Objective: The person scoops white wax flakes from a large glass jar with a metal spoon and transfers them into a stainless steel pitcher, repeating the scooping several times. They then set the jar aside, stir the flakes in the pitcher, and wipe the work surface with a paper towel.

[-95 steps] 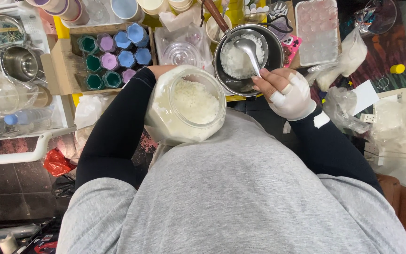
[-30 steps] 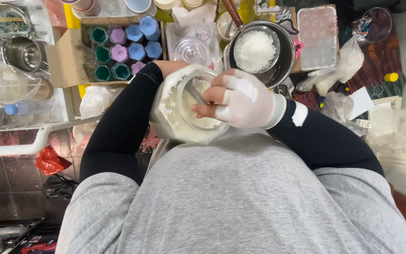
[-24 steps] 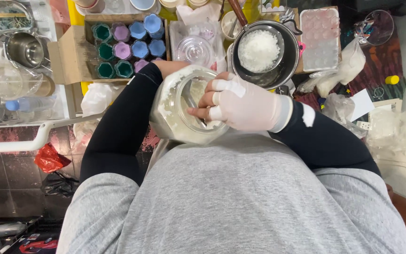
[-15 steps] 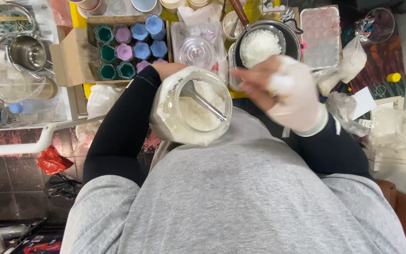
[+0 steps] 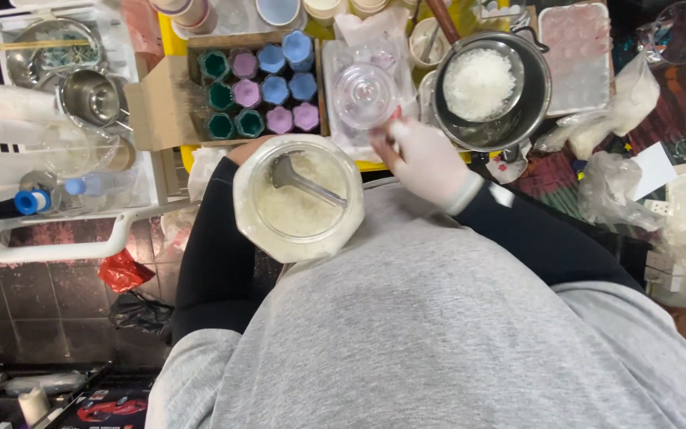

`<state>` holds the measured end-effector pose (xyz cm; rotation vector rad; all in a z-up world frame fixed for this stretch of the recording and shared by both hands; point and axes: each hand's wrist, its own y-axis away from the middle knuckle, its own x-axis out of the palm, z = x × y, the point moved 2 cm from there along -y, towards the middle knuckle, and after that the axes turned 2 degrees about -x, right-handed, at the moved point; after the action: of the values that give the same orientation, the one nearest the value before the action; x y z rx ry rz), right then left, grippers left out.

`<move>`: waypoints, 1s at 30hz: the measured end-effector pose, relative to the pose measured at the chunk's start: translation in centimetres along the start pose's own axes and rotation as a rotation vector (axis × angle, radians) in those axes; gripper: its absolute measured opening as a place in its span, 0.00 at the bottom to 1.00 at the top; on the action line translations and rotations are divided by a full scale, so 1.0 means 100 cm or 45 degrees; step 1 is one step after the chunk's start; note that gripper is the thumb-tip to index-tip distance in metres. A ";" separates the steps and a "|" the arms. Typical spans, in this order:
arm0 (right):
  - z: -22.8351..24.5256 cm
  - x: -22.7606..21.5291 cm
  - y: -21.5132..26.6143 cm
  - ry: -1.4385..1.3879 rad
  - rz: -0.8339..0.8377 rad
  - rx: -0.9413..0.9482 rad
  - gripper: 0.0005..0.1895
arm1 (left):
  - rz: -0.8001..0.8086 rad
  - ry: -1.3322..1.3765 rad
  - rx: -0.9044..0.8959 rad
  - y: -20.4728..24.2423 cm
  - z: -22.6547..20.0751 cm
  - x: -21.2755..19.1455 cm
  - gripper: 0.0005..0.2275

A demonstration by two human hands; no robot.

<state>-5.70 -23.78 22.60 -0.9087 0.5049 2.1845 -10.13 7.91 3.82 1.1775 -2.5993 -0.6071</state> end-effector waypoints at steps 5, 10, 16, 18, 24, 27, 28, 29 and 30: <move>-0.017 0.043 -0.062 0.303 -0.247 0.008 0.23 | -0.111 0.201 -0.101 0.035 -0.012 -0.004 0.16; -0.041 0.072 -0.091 0.687 -0.364 -0.008 0.37 | -0.200 0.399 -0.204 0.058 -0.021 -0.012 0.16; -0.066 0.096 -0.094 0.700 -0.339 0.086 0.39 | -0.266 0.603 -0.295 0.053 0.012 -0.032 0.16; -0.061 0.095 -0.088 0.645 -0.490 -0.030 0.32 | -0.183 0.378 -0.203 0.045 0.017 -0.040 0.17; 0.018 0.028 -0.053 0.324 -0.662 -0.159 0.26 | -0.159 -0.095 -0.170 0.030 0.015 -0.052 0.15; 0.050 -0.008 -0.036 -0.199 -0.537 0.137 0.23 | -0.084 -0.312 0.010 0.018 0.026 -0.064 0.16; 0.046 -0.012 -0.030 -0.198 -0.538 0.137 0.23 | -0.084 -0.313 0.011 0.014 0.031 -0.066 0.16; 0.044 -0.017 -0.024 -0.455 -0.593 -0.032 0.19 | -0.062 -0.425 0.025 0.010 0.036 -0.069 0.16; 0.042 -0.021 -0.018 -0.723 -0.637 -0.211 0.15 | -0.043 -0.538 0.041 0.006 0.040 -0.071 0.16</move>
<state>-5.19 -21.10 26.85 -0.3954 -0.1675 1.9075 -7.31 14.75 0.26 1.2151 -2.9456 -0.9106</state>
